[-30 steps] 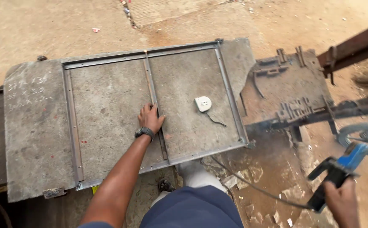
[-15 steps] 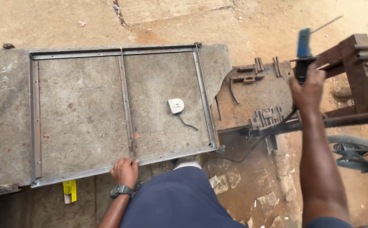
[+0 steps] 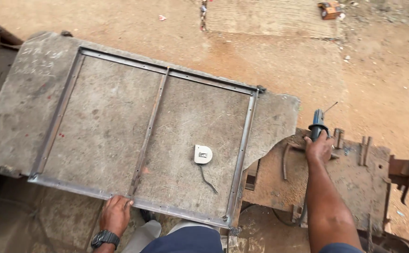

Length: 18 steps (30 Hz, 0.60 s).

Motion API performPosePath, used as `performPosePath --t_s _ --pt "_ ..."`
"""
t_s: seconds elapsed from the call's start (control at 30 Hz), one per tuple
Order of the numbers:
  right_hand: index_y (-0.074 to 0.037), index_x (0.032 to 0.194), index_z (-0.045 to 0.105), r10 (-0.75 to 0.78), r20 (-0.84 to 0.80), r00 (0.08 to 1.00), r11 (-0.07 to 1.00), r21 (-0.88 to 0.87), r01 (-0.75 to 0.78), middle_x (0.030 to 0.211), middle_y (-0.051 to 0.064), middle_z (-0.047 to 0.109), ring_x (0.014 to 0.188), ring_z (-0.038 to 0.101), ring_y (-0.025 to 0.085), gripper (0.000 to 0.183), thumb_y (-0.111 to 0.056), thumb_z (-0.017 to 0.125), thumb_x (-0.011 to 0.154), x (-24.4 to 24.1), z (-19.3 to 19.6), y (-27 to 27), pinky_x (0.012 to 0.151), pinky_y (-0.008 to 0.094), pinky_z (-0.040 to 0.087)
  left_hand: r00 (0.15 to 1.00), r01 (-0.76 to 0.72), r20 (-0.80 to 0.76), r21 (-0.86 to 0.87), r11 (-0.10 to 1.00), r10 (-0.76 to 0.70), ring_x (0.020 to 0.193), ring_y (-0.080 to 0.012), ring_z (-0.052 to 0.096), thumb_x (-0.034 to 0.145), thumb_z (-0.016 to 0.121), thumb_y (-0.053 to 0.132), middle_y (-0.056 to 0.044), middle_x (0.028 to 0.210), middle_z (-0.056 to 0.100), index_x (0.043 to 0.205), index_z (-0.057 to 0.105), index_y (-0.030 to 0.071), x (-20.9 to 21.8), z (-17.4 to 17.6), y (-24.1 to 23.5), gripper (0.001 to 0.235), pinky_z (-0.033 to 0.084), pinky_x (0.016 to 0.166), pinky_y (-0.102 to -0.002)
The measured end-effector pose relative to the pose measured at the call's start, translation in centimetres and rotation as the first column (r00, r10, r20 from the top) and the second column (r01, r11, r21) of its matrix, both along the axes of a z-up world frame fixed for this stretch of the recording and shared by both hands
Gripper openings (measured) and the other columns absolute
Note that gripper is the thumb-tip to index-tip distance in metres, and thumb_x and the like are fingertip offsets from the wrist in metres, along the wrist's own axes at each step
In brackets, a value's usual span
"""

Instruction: The person positions a metal bar across a rectangular steel frame on a work table, then uses an arc welding electrode holder to weld the bar to the frame, producing sparks. They reposition the frame, adjust welding rods, and weld additional joints along the frame edges.

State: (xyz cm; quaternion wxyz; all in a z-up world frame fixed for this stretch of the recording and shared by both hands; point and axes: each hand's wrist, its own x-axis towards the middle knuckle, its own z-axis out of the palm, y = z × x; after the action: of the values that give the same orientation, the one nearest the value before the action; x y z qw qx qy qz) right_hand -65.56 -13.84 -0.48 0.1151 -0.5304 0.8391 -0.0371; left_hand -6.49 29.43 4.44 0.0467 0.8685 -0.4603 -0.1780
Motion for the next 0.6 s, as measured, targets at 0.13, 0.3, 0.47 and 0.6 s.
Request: performPosePath --t_s 0.13,0.3,0.47,0.6 --pt "-0.007 0.154 0.046 -0.015 0.083 0.996 0.990 -0.141 0.027 0.136 0.028 0.045 0.119 0.055 0.047 0.075 -0.029 0.082 0.091 1.4 -1.9 2.3 0.100 0.055 0.048 0.999 0.041 -0.003 -0.102 0.994 -0.041 0.103 -0.0288 0.064 0.089 0.070 0.025 -0.004 0.101 0.070 0.092 0.076 0.012 0.0 0.1 0.3 0.015 0.053 0.089 -0.042" --pt "-0.008 0.138 0.059 0.420 0.268 0.867 0.907 -0.131 -0.400 0.143 0.021 0.049 0.131 0.051 0.035 0.056 -0.038 0.073 0.093 19.2 6.3 12.9 0.106 0.051 0.049 0.998 0.068 0.027 -0.153 0.986 -0.064 0.098 -0.0280 0.066 0.087 0.070 0.025 -0.003 0.096 0.070 0.086 0.074 0.012 -0.4 0.9 0.2 0.013 0.054 0.082 -0.042" --pt "-0.005 0.143 0.050 0.576 0.347 0.740 0.809 -0.109 -0.578 0.141 0.028 0.042 0.121 0.050 0.049 0.083 -0.044 0.083 0.078 33.3 6.9 18.4 0.095 0.055 0.047 0.965 0.249 0.141 -0.237 0.939 -0.221 0.093 -0.0288 0.067 0.088 0.069 0.023 -0.006 0.094 0.069 0.083 0.072 0.011 0.6 0.8 0.4 0.014 0.055 0.081 -0.043" --pt "-0.014 0.133 0.065 0.513 0.189 0.837 0.858 -0.109 -0.502 0.132 0.021 0.052 0.121 0.055 0.044 0.058 -0.036 0.081 0.081 36.7 4.1 18.5 0.102 0.051 0.049 0.923 0.383 0.121 -0.347 0.856 -0.364 0.088 -0.0296 0.068 0.089 0.070 0.024 -0.007 0.092 0.069 0.080 0.070 0.011 2.7 0.4 0.9 0.016 0.056 0.076 -0.044"
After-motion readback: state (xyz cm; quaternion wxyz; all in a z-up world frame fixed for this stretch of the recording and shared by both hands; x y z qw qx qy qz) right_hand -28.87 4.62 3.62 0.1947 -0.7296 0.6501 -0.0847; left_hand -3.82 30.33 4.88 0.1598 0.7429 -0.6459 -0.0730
